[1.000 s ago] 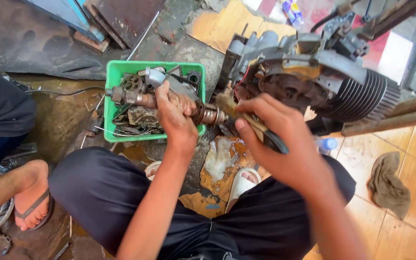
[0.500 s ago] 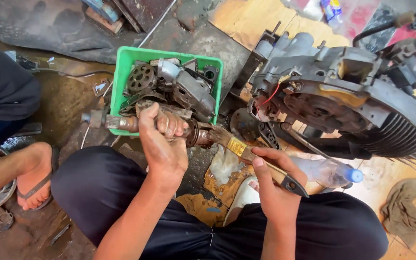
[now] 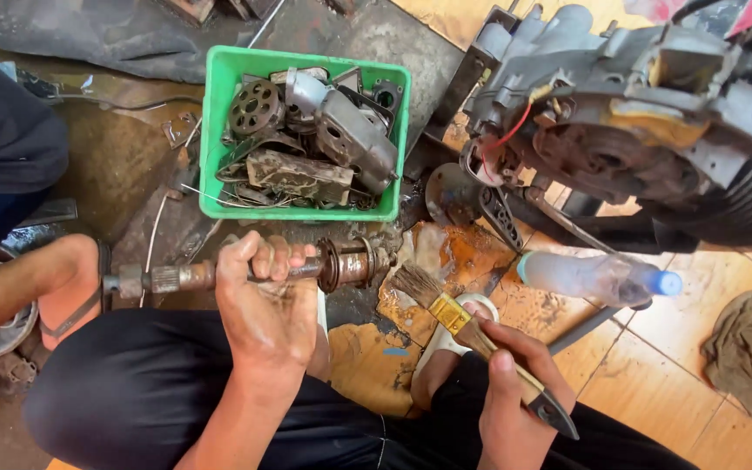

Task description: The person scrubs a rectangular metal part with a brush, repeatedly applying liquid from a plastic bottle to the surface. They continue scrubbing the part and then place it into a green basket containing other metal components.

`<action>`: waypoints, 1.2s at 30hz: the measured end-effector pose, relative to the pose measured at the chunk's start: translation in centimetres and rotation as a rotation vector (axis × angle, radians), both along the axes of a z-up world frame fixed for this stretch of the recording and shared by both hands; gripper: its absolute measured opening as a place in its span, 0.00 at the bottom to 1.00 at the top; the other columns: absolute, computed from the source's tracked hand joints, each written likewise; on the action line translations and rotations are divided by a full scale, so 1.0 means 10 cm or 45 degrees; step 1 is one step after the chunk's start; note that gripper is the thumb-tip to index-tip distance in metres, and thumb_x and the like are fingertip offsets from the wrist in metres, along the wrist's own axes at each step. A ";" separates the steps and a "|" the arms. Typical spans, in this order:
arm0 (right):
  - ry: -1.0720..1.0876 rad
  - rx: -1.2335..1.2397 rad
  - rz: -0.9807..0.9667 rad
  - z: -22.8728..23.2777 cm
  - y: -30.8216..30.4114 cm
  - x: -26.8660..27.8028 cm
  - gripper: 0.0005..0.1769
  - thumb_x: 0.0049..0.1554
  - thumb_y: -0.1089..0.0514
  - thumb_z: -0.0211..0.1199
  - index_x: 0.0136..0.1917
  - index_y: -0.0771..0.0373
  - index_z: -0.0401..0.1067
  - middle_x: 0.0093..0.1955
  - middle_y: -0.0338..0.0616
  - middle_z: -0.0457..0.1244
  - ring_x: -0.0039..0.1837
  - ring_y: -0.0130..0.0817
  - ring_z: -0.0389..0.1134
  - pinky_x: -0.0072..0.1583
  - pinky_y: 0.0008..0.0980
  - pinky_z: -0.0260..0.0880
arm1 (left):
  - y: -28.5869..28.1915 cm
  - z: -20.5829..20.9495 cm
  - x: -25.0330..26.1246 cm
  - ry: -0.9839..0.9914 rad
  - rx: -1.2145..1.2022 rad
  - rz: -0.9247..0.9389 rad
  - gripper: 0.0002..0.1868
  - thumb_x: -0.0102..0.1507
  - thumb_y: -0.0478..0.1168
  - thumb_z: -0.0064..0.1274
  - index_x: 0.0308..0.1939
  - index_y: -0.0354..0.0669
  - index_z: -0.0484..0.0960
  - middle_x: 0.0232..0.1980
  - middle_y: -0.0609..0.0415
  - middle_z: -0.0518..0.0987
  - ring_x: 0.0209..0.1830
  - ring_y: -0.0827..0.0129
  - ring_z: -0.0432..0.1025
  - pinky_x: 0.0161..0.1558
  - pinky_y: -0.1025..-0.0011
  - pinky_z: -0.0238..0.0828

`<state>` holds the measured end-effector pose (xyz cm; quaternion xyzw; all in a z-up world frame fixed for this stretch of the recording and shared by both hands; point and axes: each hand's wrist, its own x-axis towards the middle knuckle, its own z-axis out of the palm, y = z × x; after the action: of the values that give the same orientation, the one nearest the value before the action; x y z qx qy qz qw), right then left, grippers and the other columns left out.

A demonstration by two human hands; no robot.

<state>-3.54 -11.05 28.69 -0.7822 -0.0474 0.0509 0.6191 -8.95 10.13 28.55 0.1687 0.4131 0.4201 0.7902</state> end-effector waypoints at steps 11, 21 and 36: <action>-0.240 -0.017 0.288 0.25 -0.05 -0.36 0.11 0.59 0.58 0.61 0.49 0.68 0.78 0.46 0.50 0.73 0.50 0.34 0.75 0.64 0.35 0.72 | -0.41 0.39 -0.23 -0.027 0.056 -0.104 0.19 0.60 0.43 0.41 0.14 0.51 0.60 0.17 0.59 0.56 0.21 0.67 0.54 0.38 0.65 0.58; -0.302 -0.060 0.167 0.29 -0.01 -0.34 0.07 0.54 0.65 0.59 0.41 0.70 0.77 0.41 0.50 0.72 0.46 0.39 0.76 0.52 0.32 0.77 | -0.48 0.33 -0.06 -0.120 0.029 -0.101 0.19 0.61 0.45 0.43 0.16 0.50 0.60 0.20 0.59 0.57 0.25 0.66 0.55 0.42 0.65 0.58; -0.212 -0.076 0.145 0.10 0.21 -0.12 0.12 0.58 0.58 0.59 0.48 0.67 0.79 0.44 0.50 0.73 0.42 0.32 0.76 0.42 0.24 0.76 | -0.20 0.02 0.43 -0.180 -0.225 -0.087 0.19 0.63 0.42 0.46 0.17 0.49 0.61 0.20 0.56 0.58 0.25 0.65 0.58 0.45 0.63 0.62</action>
<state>-4.70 -8.97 29.66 -0.7979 -0.1415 0.0224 0.5855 -4.68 8.17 28.80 0.0825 0.3857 0.3658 0.8430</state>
